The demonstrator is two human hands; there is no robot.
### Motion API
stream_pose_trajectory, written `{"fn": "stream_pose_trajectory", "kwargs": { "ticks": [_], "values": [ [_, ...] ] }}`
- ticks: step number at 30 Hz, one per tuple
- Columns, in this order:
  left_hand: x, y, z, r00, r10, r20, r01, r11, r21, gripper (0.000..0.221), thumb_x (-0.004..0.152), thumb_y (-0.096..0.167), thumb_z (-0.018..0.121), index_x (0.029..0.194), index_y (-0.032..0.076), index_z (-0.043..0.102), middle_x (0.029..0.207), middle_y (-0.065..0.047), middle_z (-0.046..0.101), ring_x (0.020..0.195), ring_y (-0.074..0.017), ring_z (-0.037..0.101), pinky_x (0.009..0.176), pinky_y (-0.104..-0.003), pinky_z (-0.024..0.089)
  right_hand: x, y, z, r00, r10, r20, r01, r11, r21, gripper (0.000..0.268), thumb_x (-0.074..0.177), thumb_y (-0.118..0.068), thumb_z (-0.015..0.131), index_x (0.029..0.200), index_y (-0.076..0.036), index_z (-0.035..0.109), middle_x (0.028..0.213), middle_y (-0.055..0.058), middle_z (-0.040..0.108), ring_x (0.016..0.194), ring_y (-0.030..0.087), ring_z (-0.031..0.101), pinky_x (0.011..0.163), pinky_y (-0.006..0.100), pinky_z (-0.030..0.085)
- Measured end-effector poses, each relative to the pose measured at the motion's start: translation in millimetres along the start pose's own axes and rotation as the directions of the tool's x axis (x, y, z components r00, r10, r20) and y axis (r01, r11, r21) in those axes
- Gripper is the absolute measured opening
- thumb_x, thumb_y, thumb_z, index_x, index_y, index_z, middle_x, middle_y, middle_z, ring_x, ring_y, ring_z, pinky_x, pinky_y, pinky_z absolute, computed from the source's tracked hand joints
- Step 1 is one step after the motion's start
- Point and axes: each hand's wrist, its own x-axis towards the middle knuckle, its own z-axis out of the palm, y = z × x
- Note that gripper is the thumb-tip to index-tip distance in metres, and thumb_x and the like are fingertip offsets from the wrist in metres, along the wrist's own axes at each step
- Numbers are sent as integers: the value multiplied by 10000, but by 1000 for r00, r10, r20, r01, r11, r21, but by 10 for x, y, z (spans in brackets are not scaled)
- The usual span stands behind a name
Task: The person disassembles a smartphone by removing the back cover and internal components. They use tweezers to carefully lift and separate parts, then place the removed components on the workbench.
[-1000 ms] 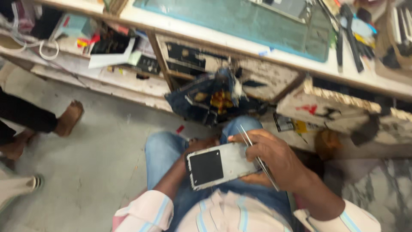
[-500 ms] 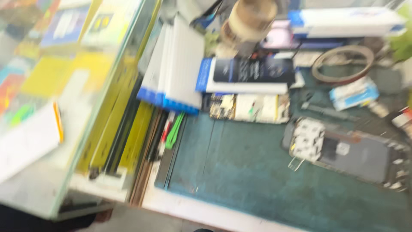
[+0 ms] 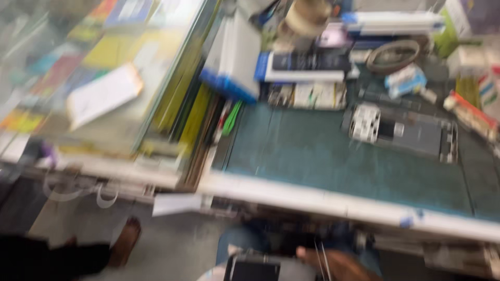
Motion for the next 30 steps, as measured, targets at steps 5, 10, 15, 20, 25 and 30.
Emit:
{"fn": "stream_pose_trajectory", "kwargs": {
  "ticks": [5, 10, 15, 20, 25, 30],
  "values": [
    [-853, 41, 324, 996, 81, -22, -82, 996, -18, 904, 823, 360, 761, 1613, 89, 415, 1477, -180, 643, 1224, -229, 662, 1010, -353, 552, -528, -1357, -60, 925, -57, -375, 114, 985, 131, 256, 939, -149, 688, 1173, -46, 703, 1247, 200, 707, 1093, 320, 722, 894, 430, 624],
    [-1651, 555, 818, 928, 371, 16, -362, 913, -187, 924, 799, 315, 812, 1606, 71, 434, 1493, -168, 644, 1254, -209, 651, 1047, -345, 540, -968, -2530, -402, 833, -226, -505, 117, 964, -238, 516, 699, -374, 921, 912, -102, 538, 1257, 205, 695, 1140, 339, 717, 845, 376, 601],
    [-2699, 1022, 709, 613, 772, -166, -596, 315, -738, 1162, 686, 323, 942, 1612, 97, 277, 1567, -135, 512, 1358, -193, 557, 1078, -359, 517, -1150, -3020, -498, 823, -49, -566, -91, 972, -217, 618, 563, -391, 979, 874, -92, 537, 1141, 165, 731, 971, 314, 746, 753, 401, 585],
    [-3151, 1352, 859, 493, 725, -481, -669, -37, -742, 1363, 634, 471, 985, 1662, 60, 191, 1659, -180, 417, 1471, -226, 471, 1210, -360, 411, -1300, -3036, -475, 845, 130, -518, -280, 934, -223, 667, 511, -443, 999, 873, -93, 562, 826, 113, 647, 752, 308, 682, 653, 431, 543],
    [-3192, 1405, 953, 583, 649, -488, -622, -29, -782, 1279, 613, 492, 993, 1577, -1, 310, 1600, -219, 460, 1435, -266, 501, 1198, -409, 426, -1329, -2999, -472, 855, 138, -500, -277, 936, -215, 657, 524, -453, 990, 889, -108, 565, 912, 123, 688, 815, 309, 705, 682, 431, 554],
    [-3089, 1324, 1074, 616, 640, -459, -580, -25, -814, 1179, 617, 419, 1010, 1516, 17, 362, 1563, -210, 497, 1408, -259, 526, 1179, -417, 456, -1343, -2853, -360, 859, 114, -500, -225, 960, -168, 662, 558, -482, 969, 890, -97, 546, 1141, 133, 744, 979, 308, 742, 739, 413, 578]
  ]
}}
